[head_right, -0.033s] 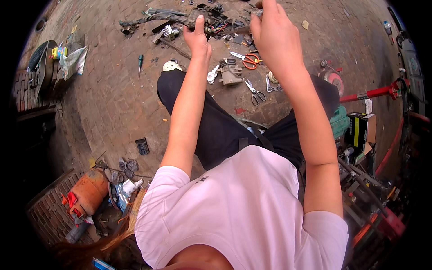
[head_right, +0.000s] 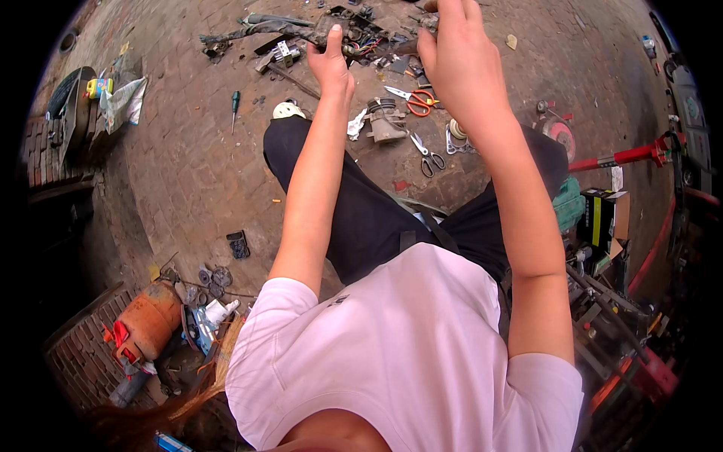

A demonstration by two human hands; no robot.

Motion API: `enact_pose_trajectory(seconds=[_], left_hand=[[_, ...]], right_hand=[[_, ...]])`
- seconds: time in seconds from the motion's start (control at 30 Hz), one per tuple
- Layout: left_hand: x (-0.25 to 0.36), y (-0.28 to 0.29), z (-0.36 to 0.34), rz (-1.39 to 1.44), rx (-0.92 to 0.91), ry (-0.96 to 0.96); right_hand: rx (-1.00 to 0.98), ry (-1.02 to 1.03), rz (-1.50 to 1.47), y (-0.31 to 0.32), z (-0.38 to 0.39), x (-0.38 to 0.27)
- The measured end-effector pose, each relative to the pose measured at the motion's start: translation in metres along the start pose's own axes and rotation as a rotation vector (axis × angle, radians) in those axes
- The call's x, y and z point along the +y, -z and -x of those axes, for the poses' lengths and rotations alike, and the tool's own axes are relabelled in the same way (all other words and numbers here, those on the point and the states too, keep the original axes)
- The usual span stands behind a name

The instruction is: The person sits on the floor and uses a screwdriver to pry and scrape a dirty mechanical component with attached cables. They repeatedly reposition the part and apply the tool to different areas, occasionally picking up small pieces from the floor.

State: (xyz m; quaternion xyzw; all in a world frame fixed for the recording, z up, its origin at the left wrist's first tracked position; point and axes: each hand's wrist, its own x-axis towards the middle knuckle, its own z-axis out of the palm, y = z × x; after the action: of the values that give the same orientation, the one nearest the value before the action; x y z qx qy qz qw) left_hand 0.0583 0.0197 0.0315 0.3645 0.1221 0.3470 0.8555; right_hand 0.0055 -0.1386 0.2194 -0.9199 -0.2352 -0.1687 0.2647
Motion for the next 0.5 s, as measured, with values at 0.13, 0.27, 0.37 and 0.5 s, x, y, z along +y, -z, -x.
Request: enact_pose_trajectory(seconds=[0.13, 0.27, 0.37, 0.5], left_hand=[[0.003, -0.002, 0.002, 0.014, 0.003, 0.001], [0.0, 0.002, 0.0, 0.031, 0.008, 0.014], [-0.005, 0.002, -0.001, 0.045, 0.033, 0.031], [-0.007, 0.007, -0.003, -0.017, 0.069, 0.031]], right_hand=[[0.009, 0.098, -0.157, 0.002, -0.002, 0.003], [-0.015, 0.022, -0.142, 0.004, -0.003, 0.001], [-0.029, -0.076, 0.034, 0.0, -0.004, -0.003], [-0.17, 0.028, -0.028, 0.002, -0.005, -0.006]])
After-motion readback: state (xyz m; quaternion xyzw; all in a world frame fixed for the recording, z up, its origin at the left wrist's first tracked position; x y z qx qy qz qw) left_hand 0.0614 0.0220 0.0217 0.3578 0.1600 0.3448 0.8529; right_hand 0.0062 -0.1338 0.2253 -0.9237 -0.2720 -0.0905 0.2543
